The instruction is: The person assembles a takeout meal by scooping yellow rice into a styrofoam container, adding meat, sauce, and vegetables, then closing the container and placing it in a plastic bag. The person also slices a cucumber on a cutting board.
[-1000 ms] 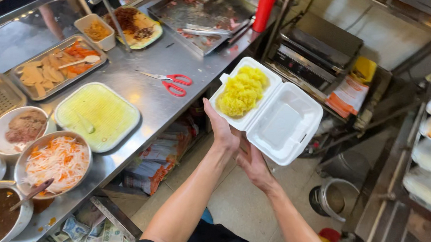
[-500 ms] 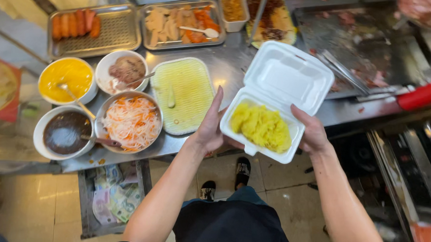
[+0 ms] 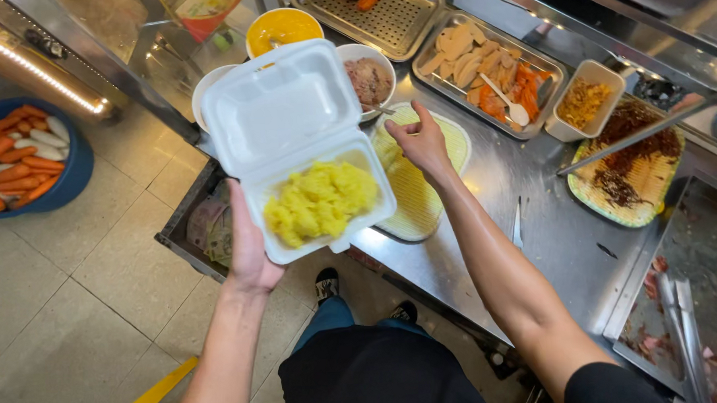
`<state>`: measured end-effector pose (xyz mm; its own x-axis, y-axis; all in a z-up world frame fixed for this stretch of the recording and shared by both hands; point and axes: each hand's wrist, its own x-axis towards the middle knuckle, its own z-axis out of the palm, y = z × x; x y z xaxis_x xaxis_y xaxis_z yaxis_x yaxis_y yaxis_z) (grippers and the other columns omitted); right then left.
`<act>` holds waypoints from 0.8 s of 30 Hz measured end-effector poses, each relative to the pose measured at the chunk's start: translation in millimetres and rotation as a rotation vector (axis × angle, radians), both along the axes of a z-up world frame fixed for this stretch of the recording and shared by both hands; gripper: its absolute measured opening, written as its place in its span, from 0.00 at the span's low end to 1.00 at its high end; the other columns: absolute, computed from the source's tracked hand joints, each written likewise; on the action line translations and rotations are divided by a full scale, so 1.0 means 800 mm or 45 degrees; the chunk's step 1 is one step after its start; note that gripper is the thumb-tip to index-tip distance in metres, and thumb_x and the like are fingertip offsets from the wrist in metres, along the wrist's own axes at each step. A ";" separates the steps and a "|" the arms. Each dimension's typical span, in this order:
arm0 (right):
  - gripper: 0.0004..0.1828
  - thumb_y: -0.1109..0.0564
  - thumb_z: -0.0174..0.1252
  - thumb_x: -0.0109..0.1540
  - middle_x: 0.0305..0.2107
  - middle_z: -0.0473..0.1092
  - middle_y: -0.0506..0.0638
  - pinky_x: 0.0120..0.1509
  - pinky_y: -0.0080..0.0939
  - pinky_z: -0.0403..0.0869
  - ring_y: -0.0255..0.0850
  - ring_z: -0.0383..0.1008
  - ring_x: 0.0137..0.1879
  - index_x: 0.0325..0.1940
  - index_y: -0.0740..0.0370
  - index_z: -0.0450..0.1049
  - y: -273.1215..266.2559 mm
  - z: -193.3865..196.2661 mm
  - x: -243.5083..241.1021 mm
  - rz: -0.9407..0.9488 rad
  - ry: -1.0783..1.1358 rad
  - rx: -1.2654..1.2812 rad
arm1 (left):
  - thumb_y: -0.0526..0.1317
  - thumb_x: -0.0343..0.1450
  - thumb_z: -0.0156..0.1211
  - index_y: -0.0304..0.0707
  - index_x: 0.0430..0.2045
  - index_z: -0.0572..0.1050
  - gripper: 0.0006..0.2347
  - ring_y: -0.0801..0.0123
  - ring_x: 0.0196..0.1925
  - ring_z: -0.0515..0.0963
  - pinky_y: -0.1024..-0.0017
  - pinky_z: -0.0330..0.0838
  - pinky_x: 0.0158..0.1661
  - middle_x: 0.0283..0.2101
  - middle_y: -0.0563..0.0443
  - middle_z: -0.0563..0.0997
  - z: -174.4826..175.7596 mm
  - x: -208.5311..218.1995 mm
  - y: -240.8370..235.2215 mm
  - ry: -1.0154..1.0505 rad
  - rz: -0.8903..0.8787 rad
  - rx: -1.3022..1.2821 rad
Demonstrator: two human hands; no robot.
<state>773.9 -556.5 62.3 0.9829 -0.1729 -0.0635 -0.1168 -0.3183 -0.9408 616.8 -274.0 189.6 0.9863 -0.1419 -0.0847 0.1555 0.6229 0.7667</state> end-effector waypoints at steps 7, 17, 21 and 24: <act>0.20 0.51 0.62 0.71 0.28 0.74 0.52 0.37 0.34 0.71 0.35 0.72 0.32 0.61 0.67 0.77 0.086 -0.020 0.103 -0.125 -0.194 -0.116 | 0.62 0.77 0.29 0.41 0.74 0.50 0.33 0.55 0.75 0.62 0.57 0.64 0.69 0.74 0.43 0.60 0.012 0.029 0.072 -0.065 0.179 -0.063; 0.13 0.62 0.56 0.68 0.39 0.75 0.60 0.44 0.48 0.77 0.50 0.75 0.40 0.56 0.70 0.77 0.124 0.031 0.075 0.482 -0.687 -1.052 | 0.63 0.75 0.31 0.41 0.73 0.49 0.34 0.54 0.73 0.64 0.52 0.69 0.63 0.71 0.40 0.62 -0.036 0.112 0.128 0.054 -0.028 -0.223; 0.12 0.62 0.55 0.69 0.40 0.74 0.59 0.46 0.47 0.78 0.49 0.76 0.42 0.56 0.67 0.77 0.118 0.038 0.047 0.326 -0.536 -0.842 | 0.63 0.76 0.33 0.39 0.74 0.49 0.35 0.56 0.74 0.62 0.57 0.66 0.68 0.73 0.43 0.60 -0.045 0.134 0.140 0.074 -0.064 -0.251; 0.14 0.63 0.56 0.67 0.39 0.73 0.61 0.49 0.50 0.76 0.53 0.75 0.43 0.56 0.68 0.77 0.112 0.039 0.046 0.264 -0.634 -0.968 | 0.64 0.76 0.33 0.39 0.74 0.48 0.35 0.56 0.74 0.63 0.56 0.66 0.67 0.73 0.42 0.60 -0.046 0.149 0.139 0.064 -0.111 -0.231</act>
